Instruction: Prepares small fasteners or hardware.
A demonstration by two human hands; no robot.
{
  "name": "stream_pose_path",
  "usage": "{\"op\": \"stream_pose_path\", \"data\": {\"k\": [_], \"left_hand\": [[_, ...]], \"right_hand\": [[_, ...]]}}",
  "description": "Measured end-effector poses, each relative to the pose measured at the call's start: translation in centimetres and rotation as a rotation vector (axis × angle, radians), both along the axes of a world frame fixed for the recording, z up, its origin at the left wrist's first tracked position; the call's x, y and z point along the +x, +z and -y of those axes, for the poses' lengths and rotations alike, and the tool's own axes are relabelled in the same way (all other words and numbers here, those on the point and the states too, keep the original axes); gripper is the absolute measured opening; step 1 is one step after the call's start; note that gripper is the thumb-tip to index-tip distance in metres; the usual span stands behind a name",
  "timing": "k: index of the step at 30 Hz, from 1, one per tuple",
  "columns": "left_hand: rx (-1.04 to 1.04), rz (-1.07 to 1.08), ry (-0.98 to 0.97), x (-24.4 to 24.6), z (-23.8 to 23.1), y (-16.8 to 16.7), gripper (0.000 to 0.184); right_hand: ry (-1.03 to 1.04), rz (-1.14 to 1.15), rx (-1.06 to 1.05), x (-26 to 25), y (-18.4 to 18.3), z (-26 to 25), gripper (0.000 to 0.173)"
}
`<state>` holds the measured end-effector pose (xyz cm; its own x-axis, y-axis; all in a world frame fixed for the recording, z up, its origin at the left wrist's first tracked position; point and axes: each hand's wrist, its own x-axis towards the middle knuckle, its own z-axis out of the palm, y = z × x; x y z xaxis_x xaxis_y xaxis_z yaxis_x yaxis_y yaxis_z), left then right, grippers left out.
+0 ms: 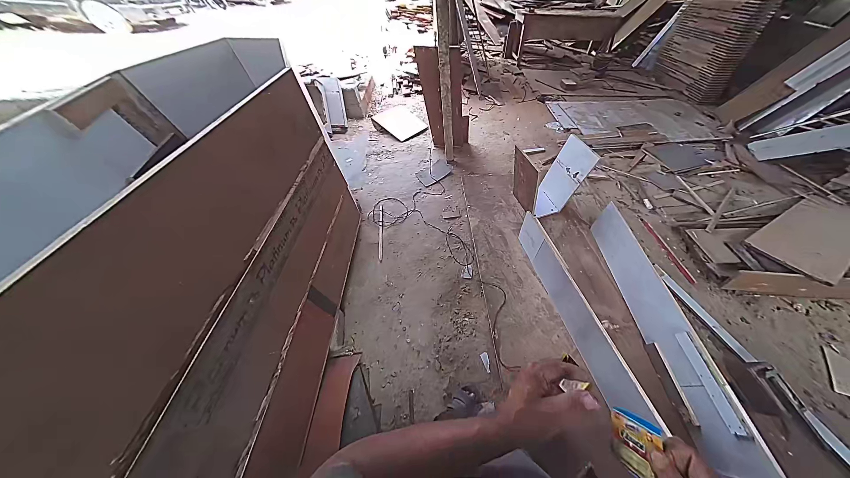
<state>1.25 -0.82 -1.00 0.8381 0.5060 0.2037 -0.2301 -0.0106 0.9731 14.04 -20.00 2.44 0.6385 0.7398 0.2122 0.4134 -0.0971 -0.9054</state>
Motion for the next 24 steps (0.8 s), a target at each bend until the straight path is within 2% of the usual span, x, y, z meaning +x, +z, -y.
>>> {"op": "stream_pose_path", "data": {"k": [4,5,7,9,14,17,20,24], "left_hand": [[0.159,0.159,-0.131,1.1,0.1,-0.5,0.061],[0.102,0.178,-0.206,1.3,0.2,-0.4,0.058],[-0.124,0.168,-0.386,1.5,0.4,-0.3,0.041],[-0.27,0.085,-0.481,1.7,0.3,0.0,0.028],[-0.452,-0.137,-0.471,1.2,0.1,1.2,0.017],[-0.48,-0.201,-0.437,1.1,0.2,1.7,0.011],[-0.434,-0.202,-0.431,0.9,0.1,1.9,0.008],[-0.131,-0.25,-0.409,0.9,0.0,1.9,0.012]], "right_hand": [[0.141,-0.088,0.044,-0.3,1.7,-1.1,0.018],[0.139,-0.104,0.048,-0.5,1.8,-1.2,0.018],[0.156,-0.132,0.089,-0.3,1.7,-1.3,0.019],[0.183,-0.158,0.11,0.3,1.8,-1.5,0.021],[0.142,-0.235,0.092,0.6,1.3,-1.6,0.022],[0.092,-0.244,0.041,0.6,1.1,-1.7,0.033],[0.083,-0.27,0.071,0.6,1.2,-2.0,0.035],[0.081,-0.293,0.043,0.5,1.7,-2.3,0.019]]}}
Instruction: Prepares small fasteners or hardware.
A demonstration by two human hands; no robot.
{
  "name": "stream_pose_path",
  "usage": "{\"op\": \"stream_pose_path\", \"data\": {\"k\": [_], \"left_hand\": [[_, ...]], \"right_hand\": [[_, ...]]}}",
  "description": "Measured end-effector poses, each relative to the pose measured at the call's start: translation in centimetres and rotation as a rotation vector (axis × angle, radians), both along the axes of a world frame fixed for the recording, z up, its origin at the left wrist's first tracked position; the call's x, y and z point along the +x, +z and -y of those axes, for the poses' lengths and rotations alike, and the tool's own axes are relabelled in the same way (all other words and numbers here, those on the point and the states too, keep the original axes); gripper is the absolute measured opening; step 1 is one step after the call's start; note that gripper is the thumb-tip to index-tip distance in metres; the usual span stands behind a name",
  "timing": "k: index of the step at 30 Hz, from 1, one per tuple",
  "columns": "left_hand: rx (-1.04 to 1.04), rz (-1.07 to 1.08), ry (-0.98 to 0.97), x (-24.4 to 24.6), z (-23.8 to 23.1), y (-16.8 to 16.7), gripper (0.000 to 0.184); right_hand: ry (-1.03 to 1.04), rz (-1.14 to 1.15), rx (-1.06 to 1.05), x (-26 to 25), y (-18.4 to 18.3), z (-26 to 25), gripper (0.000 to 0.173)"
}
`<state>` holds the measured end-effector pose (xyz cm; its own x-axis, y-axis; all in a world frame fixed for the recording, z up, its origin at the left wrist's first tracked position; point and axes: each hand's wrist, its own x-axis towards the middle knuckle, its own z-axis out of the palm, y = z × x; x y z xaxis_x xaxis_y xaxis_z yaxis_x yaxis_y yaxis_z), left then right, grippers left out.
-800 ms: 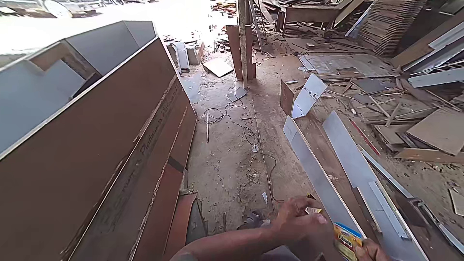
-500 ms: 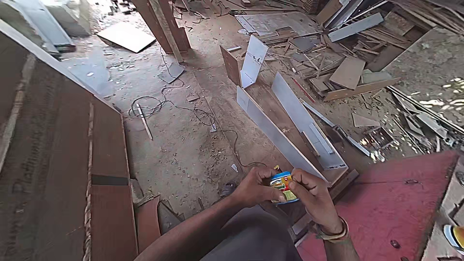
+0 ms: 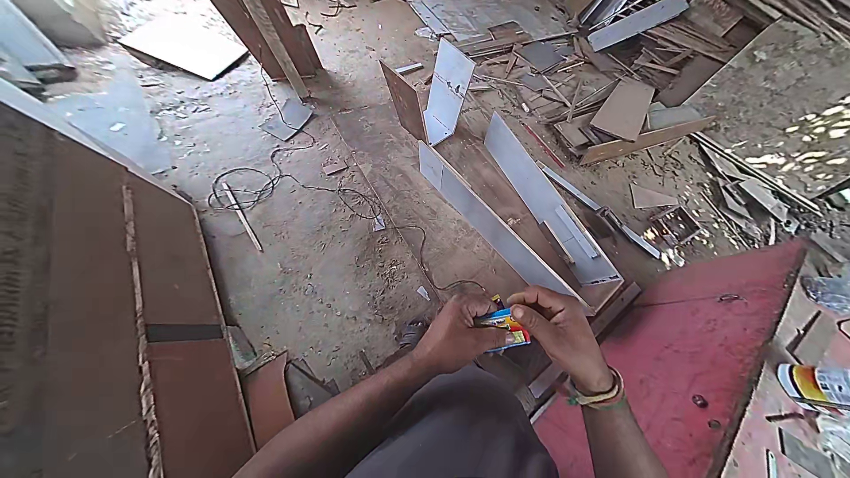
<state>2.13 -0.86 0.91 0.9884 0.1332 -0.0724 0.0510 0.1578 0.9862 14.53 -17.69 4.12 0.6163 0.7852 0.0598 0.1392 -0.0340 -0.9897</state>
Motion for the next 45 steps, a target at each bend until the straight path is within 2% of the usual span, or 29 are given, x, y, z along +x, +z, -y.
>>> {"op": "stream_pose_path", "data": {"k": [2,7,11,13,16,19,24,26,29,32,34,36,38,40,42,45], "left_hand": [[0.063,0.017,0.001,-0.1,0.1,0.0,0.013],[0.092,0.13,-0.019,-0.1,-0.2,-0.2,0.02],[0.083,0.116,-0.159,-0.1,-0.6,0.2,0.022],[-0.01,0.124,-0.17,-0.1,-0.4,-0.1,0.022],[-0.305,0.144,-0.078,-0.3,0.7,-0.6,0.018],[-0.454,0.123,0.038,-0.5,1.4,0.3,0.018],[-0.639,-0.059,0.144,-0.4,2.0,1.9,0.019],[-0.598,0.002,0.093,-0.3,1.5,1.3,0.016],[-0.415,0.084,0.034,-0.1,1.0,0.6,0.013],[-0.265,0.098,0.047,0.1,1.2,0.3,0.015],[-0.231,0.088,0.04,0.1,1.4,0.1,0.014],[-0.329,0.055,-0.039,0.0,1.6,-0.1,0.013],[-0.428,-0.023,-0.156,0.0,1.7,-0.2,0.011],[-0.443,-0.109,-0.229,-0.1,2.2,0.1,0.011],[-0.395,-0.153,-0.21,-0.1,3.0,0.5,0.012],[-0.342,-0.105,-0.125,0.0,4.2,0.8,0.012]], "right_hand": [[-0.01,0.009,-0.05,0.0,0.2,0.0,0.012],[0.028,0.061,-0.155,0.2,0.5,0.2,0.013],[0.195,-0.156,-0.194,1.3,1.1,0.7,0.008],[0.308,-0.256,-0.157,2.0,1.0,0.9,0.007],[0.306,-0.128,0.007,1.6,0.0,0.6,0.011],[0.146,0.045,0.24,-0.1,-1.8,-0.1,0.016],[-0.059,0.378,0.24,-1.6,-1.5,-0.5,0.018],[-0.033,0.301,0.215,-1.1,-1.1,0.0,0.02],[0.082,-0.064,0.207,0.1,-0.8,1.3,0.026],[0.135,-0.246,0.158,0.1,-0.4,2.4,0.019],[0.056,-0.259,0.118,-0.5,-0.4,2.6,0.013],[0.009,-0.247,0.118,-0.5,-0.7,2.8,0.008],[0.018,-0.247,0.135,-0.3,-1.0,3.0,0.006],[0.041,-0.243,0.158,-0.3,-1.4,3.3,0.005],[0.049,-0.242,0.188,-0.2,-1.9,3.5,0.004],[0.026,-0.287,0.305,-0.6,-2.9,3.9,0.003]]}}
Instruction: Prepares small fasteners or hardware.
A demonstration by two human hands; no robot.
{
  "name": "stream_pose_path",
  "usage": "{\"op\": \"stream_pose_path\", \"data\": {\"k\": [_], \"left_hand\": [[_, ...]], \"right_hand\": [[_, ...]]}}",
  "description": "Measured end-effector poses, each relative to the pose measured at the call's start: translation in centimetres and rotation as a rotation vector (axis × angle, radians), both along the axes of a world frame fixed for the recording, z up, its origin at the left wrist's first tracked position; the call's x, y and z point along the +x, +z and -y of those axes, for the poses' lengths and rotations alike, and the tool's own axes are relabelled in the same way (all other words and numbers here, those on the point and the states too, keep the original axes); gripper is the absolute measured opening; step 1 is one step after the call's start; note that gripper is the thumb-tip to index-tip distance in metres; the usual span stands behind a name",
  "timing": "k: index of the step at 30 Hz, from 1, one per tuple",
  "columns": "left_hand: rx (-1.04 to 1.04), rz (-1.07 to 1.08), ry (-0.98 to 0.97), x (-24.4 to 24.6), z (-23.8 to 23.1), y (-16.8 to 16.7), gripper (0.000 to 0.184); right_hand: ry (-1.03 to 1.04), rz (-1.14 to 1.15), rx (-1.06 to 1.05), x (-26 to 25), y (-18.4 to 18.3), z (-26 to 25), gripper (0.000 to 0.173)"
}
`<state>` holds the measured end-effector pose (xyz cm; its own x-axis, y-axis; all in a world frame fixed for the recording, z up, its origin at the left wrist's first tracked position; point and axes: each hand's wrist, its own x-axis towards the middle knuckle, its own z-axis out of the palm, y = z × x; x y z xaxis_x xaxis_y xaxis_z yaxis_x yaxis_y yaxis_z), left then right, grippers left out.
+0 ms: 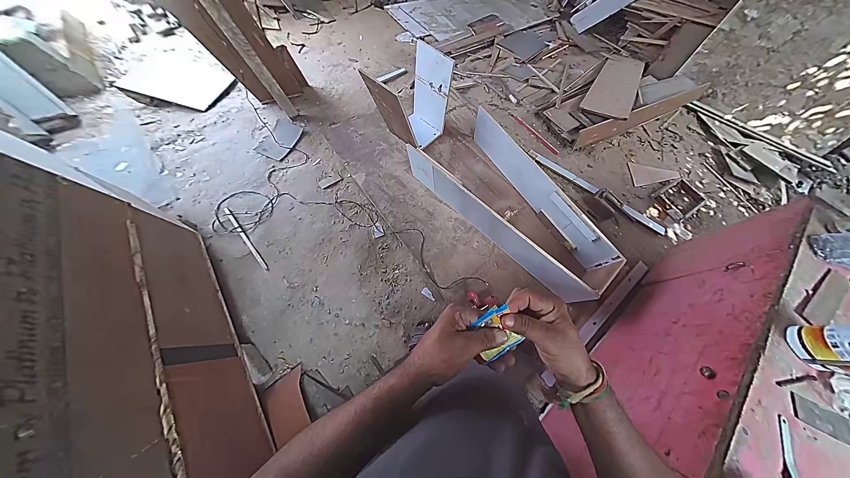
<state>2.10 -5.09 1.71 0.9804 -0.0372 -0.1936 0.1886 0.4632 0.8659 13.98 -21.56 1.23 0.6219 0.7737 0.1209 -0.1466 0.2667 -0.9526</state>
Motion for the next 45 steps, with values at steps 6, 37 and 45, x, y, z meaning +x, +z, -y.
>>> {"op": "stream_pose_path", "data": {"k": [6,37,45], "left_hand": [[-0.128,0.066,0.169,-0.1,2.9,-0.8,0.014],[0.2,0.118,0.489,-2.8,-9.5,-2.7,0.016],[0.062,0.209,0.676,-4.2,-27.7,-3.8,0.014]], "right_hand": [[-0.137,0.05,0.192,-0.6,-0.9,0.7,0.006],[-0.005,0.417,0.043,0.3,-3.2,-14.0,0.014],[-0.218,-0.43,0.233,-4.7,-3.2,-36.3,0.013]]}}
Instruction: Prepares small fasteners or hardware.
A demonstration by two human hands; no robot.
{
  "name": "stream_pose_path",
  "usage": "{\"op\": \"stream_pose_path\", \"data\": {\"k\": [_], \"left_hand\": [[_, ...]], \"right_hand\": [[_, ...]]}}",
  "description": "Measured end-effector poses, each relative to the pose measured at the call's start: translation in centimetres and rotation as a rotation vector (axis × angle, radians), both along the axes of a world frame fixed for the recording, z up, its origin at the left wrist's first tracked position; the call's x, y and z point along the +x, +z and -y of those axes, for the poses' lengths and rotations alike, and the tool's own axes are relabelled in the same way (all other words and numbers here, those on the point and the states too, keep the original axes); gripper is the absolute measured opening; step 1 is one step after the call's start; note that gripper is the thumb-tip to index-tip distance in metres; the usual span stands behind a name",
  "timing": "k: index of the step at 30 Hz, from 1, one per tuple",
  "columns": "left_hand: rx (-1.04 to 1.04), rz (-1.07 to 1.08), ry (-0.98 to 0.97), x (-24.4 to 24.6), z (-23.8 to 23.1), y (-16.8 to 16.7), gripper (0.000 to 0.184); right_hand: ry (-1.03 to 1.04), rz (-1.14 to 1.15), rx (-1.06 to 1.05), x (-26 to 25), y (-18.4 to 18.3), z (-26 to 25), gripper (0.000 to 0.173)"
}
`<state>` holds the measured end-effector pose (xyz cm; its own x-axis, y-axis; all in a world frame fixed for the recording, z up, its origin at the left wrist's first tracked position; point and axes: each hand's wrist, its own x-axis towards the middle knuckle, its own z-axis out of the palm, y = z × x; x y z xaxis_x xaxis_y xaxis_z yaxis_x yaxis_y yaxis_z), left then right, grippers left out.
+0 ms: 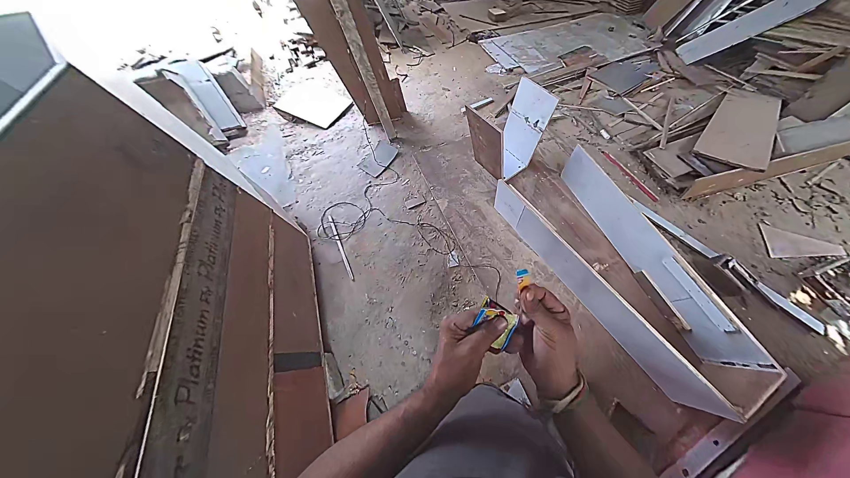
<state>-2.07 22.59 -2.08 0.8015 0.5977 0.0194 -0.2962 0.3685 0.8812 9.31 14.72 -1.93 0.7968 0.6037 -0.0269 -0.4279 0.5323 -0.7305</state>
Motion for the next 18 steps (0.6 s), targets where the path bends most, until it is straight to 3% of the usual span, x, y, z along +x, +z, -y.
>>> {"op": "stream_pose_path", "data": {"k": [2,6,8,11,12,15,18], "left_hand": [[-0.007,-0.006,0.043,-1.3,-3.8,-0.1,0.014],[0.011,0.003,0.133,-4.5,-10.1,0.3,0.016],[-0.011,0.048,0.204,-5.9,-12.4,0.2,0.017],[-0.047,0.105,0.314,-7.4,-15.3,0.1,0.018],[-0.05,0.114,0.341,-7.9,-16.1,0.1,0.019],[-0.052,0.158,0.362,-9.2,-18.2,-0.3,0.019],[-0.001,0.187,0.371,-9.8,-20.6,-0.7,0.02]], "right_hand": [[-0.074,-0.05,-0.059,0.5,0.0,-4.7,0.018],[-0.202,0.526,-0.436,2.3,-4.1,-11.4,0.011],[-0.022,0.769,-0.694,2.2,-7.6,-13.6,0.015],[0.495,0.752,-0.886,1.1,-10.9,-17.2,0.022],[0.588,0.691,-0.911,0.7,-11.1,-18.6,0.024],[0.616,0.6,-0.85,-0.5,-8.9,-23.2,0.026],[0.782,0.525,-0.456,-1.4,-4.1,-27.2,0.03]]}}
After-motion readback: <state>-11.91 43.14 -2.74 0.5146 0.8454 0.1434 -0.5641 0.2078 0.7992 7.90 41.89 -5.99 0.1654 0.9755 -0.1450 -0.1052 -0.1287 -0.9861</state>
